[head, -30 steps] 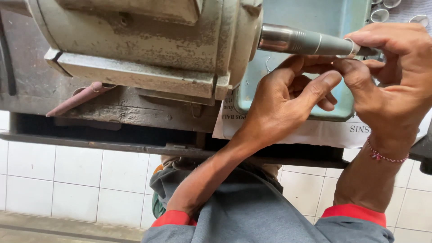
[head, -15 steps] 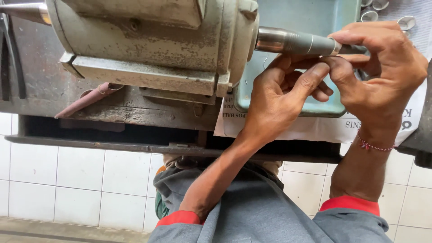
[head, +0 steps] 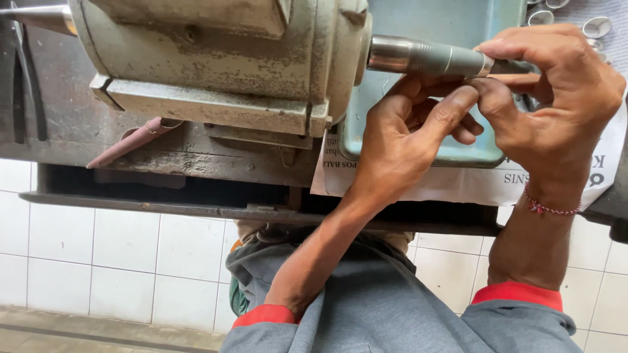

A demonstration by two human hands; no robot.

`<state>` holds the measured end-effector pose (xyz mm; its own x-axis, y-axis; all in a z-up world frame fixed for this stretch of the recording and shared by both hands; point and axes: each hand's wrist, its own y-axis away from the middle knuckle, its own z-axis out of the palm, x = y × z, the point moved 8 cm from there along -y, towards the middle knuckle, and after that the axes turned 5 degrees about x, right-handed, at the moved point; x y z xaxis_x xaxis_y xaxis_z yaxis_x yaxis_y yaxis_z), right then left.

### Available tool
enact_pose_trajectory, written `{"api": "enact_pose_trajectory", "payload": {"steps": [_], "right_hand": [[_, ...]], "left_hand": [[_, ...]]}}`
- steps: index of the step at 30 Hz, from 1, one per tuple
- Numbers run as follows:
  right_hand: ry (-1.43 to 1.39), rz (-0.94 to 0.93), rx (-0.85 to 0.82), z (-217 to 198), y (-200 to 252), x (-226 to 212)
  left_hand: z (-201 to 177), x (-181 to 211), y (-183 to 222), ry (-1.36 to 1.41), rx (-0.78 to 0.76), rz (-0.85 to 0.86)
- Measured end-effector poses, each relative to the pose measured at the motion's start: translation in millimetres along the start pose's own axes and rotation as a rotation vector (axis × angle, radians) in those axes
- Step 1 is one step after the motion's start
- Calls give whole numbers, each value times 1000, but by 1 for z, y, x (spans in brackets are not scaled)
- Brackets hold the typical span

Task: Polish a metal ring using a bench-mounted polishing machine with a tapered spindle.

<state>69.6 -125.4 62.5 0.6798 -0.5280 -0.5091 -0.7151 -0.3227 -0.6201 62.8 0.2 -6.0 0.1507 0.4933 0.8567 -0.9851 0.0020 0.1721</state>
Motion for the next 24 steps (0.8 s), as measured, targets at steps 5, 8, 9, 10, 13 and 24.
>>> {"api": "enact_pose_trajectory", "payload": {"steps": [5, 8, 9, 10, 13, 24], "right_hand": [[-98, 40, -14, -3, -4, -1], [-77, 17, -29, -5, -4, 1], [-55, 3, -39, -4, -4, 0], [-56, 3, -41, -4, -4, 1], [-85, 4, -56, -2, -4, 2], [-66, 4, -63, 0, 0, 10]], "left_hand": [[6, 1, 0, -4, -19, 18], [7, 0, -1, 7, -33, 22], [6, 1, -1, 12, -38, 22], [6, 2, -1, 13, -36, 22], [3, 4, 0, 5, -33, 0], [3, 7, 0, -19, -57, 1]]}}
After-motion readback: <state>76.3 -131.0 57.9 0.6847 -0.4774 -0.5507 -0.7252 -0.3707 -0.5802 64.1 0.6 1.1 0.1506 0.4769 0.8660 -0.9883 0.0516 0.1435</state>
